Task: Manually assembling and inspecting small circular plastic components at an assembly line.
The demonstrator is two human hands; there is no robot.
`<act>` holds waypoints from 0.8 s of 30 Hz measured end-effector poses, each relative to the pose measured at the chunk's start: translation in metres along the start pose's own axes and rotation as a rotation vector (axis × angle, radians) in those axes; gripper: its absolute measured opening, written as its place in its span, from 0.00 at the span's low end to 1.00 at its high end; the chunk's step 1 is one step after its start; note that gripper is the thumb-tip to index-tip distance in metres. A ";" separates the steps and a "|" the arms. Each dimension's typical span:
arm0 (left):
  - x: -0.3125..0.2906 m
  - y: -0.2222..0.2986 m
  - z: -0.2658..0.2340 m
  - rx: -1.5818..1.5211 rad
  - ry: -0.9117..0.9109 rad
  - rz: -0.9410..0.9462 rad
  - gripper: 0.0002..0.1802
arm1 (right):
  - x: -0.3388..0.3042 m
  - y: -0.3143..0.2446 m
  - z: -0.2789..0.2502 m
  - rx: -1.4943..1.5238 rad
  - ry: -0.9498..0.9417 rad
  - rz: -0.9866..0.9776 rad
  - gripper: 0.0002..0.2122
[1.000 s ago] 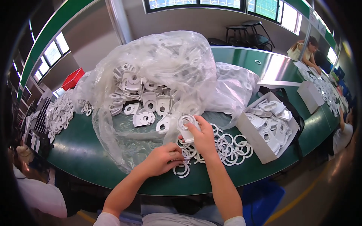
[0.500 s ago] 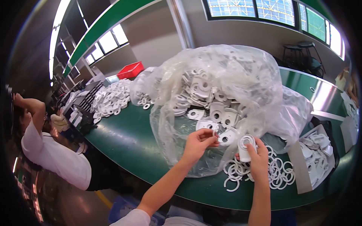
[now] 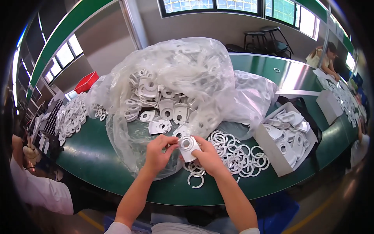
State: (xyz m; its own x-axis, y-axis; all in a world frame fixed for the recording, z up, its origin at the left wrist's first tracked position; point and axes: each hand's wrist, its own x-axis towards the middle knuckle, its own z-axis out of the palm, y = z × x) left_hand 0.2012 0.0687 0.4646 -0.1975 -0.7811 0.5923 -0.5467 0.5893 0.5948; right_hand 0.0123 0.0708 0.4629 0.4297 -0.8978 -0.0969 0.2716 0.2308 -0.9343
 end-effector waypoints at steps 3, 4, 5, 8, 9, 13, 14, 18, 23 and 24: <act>0.000 0.001 0.002 0.031 0.010 0.166 0.16 | -0.001 0.002 0.002 -0.014 0.022 -0.014 0.26; 0.000 0.003 0.002 0.039 0.020 0.219 0.16 | -0.001 0.002 0.003 -0.023 0.028 -0.020 0.27; 0.000 0.004 0.000 0.041 0.018 0.221 0.16 | -0.001 0.002 0.005 -0.020 0.027 -0.022 0.27; -0.002 0.004 -0.002 0.049 0.012 0.233 0.18 | -0.004 -0.004 0.009 0.020 0.005 -0.026 0.27; -0.003 0.003 -0.002 0.054 -0.018 0.268 0.19 | -0.004 -0.003 0.009 0.021 0.005 -0.028 0.27; -0.004 0.002 0.001 0.050 -0.109 0.336 0.23 | -0.004 -0.001 0.006 0.072 -0.004 -0.073 0.27; -0.004 0.002 0.001 0.051 -0.110 0.337 0.23 | -0.003 -0.001 0.005 0.074 -0.013 -0.088 0.27; -0.004 0.004 -0.002 0.075 -0.132 0.330 0.24 | -0.001 0.002 0.005 0.100 -0.027 -0.083 0.24; -0.002 0.012 -0.002 0.079 -0.083 0.322 0.23 | 0.003 0.013 0.002 0.026 0.025 -0.174 0.22; -0.002 0.013 -0.003 0.095 -0.093 0.325 0.23 | 0.004 0.015 0.001 0.024 0.025 -0.173 0.22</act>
State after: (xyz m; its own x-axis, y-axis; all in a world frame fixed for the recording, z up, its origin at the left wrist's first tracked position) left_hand 0.1965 0.0789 0.4726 -0.4451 -0.5736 0.6877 -0.5153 0.7921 0.3272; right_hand 0.0188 0.0712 0.4491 0.3536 -0.9337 0.0561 0.3601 0.0805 -0.9294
